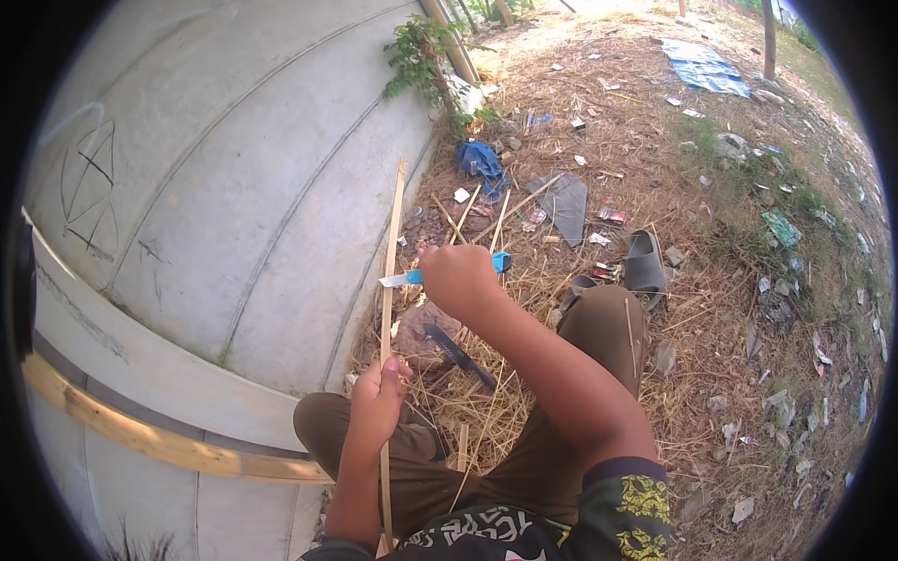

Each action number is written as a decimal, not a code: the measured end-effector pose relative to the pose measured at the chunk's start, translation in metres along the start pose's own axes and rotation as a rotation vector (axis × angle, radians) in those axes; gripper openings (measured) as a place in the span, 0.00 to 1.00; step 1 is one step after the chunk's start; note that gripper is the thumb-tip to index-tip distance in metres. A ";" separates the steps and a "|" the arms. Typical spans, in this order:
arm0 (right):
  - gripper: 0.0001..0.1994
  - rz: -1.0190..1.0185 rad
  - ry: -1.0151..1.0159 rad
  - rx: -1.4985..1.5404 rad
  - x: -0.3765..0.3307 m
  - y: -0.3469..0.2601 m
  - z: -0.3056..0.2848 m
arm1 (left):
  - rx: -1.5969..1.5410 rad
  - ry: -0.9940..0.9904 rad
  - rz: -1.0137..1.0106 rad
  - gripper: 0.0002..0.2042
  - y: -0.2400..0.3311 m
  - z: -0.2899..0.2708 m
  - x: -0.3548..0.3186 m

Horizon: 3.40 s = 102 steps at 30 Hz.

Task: The person sits on the ground and uses a knife to shave thin strips from a long bamboo stick. They hold the stick with one hand and scrape the blade along its length to remove the outer layer, creating fine shavings.

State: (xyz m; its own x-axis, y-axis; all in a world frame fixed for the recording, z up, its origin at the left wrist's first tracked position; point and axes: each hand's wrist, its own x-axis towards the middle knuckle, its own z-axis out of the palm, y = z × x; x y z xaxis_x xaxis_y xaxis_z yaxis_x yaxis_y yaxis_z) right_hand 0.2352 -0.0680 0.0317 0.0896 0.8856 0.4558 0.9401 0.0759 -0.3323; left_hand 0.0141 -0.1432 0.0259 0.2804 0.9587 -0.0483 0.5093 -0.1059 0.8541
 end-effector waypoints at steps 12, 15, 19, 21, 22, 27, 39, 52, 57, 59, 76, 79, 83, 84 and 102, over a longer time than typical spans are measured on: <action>0.10 0.288 0.149 -0.030 0.019 0.041 -0.015 | -0.449 -0.274 -0.343 0.14 -0.001 -0.009 -0.078; 0.12 0.216 0.081 0.077 0.003 0.024 -0.012 | -0.723 -0.361 -0.376 0.12 0.003 -0.015 -0.074; 0.13 -0.029 0.087 0.058 -0.022 -0.008 0.002 | -0.755 -0.269 -0.315 0.11 -0.002 -0.010 -0.063; 0.13 -0.084 0.082 0.042 -0.026 -0.018 0.008 | -0.707 -0.219 -0.271 0.11 -0.004 -0.008 -0.060; 0.13 -0.099 0.083 0.041 -0.026 -0.021 0.008 | -0.676 -0.194 -0.258 0.11 -0.003 -0.008 -0.059; 0.09 -0.031 0.033 -0.018 -0.019 -0.016 0.020 | -0.602 -0.138 -0.262 0.12 0.003 -0.003 -0.062; 0.05 -0.022 -0.002 -0.063 0.000 0.005 0.003 | -0.643 -0.170 -0.289 0.13 -0.001 -0.007 -0.078; 0.02 0.138 0.076 -0.132 0.017 0.025 0.011 | -0.547 -0.175 -0.284 0.13 0.028 0.009 -0.093; 0.03 0.062 0.056 -0.184 0.009 0.018 0.004 | -0.570 -0.163 -0.282 0.12 0.014 0.008 -0.082; 0.03 -0.062 -0.005 -0.045 -0.007 0.004 0.000 | -0.574 -0.145 -0.262 0.12 0.012 0.000 -0.073; 0.05 -0.270 0.077 0.060 -0.033 -0.026 0.015 | -0.418 -0.050 -0.202 0.13 0.011 -0.007 -0.083; 0.06 -0.176 0.141 0.008 -0.018 -0.012 0.022 | -0.394 -0.053 -0.207 0.13 0.017 -0.009 -0.085; 0.07 0.427 0.071 -0.020 0.025 0.058 -0.007 | -0.398 -0.213 -0.279 0.13 0.013 -0.002 -0.120; 0.09 0.517 0.117 0.042 0.027 0.068 -0.012 | -0.423 -0.273 -0.260 0.13 0.011 0.001 -0.131; 0.16 0.187 -0.060 0.598 -0.007 -0.009 -0.019 | 0.562 0.844 0.401 0.10 0.043 -0.205 0.015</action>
State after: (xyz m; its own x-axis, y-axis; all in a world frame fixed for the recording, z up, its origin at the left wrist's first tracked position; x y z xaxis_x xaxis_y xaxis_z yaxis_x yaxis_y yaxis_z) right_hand 0.2327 -0.0836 0.0469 0.1993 0.9316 0.3041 0.5620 0.1456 -0.8142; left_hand -0.1264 -0.0793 0.1679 -0.0304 0.6769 0.7354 0.8648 -0.3511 0.3589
